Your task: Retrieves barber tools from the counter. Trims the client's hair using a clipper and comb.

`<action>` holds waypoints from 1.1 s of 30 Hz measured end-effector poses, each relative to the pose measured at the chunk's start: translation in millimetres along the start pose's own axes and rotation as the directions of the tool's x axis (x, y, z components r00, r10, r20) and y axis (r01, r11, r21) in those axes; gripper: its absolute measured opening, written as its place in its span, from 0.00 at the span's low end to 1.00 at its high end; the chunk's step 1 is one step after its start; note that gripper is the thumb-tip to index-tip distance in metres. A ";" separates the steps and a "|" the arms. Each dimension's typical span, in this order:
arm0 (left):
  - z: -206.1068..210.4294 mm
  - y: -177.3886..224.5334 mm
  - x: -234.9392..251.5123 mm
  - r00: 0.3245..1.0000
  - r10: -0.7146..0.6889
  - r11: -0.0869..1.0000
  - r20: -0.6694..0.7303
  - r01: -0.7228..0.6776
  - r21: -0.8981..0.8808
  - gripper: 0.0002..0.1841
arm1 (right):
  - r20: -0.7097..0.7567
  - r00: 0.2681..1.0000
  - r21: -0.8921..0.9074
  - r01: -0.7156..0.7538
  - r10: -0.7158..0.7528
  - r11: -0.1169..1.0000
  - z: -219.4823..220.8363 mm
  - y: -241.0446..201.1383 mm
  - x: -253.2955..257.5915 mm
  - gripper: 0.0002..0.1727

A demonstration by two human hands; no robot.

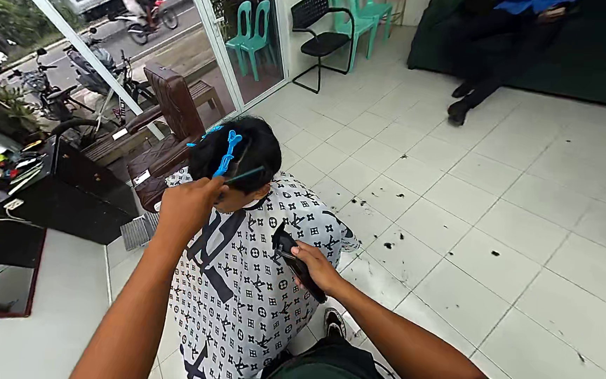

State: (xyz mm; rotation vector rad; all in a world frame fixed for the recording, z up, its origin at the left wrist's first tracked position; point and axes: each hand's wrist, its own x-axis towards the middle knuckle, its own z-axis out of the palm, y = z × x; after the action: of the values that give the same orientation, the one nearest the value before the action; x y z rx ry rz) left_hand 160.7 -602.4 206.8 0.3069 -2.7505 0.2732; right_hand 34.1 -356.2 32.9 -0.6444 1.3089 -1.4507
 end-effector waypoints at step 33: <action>24.9 -11.2 10.4 0.975 -0.081 0.974 -0.208 0.033 -0.225 0.14 | -0.120 0.974 0.115 0.203 -0.190 0.972 57.0 -44.6 103.4 0.18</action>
State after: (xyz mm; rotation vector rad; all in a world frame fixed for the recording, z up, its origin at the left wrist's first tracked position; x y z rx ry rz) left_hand 145.8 -620.6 189.5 0.2791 -2.5222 -0.0149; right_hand 36.4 -478.3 64.9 -0.6325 1.2507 -1.7373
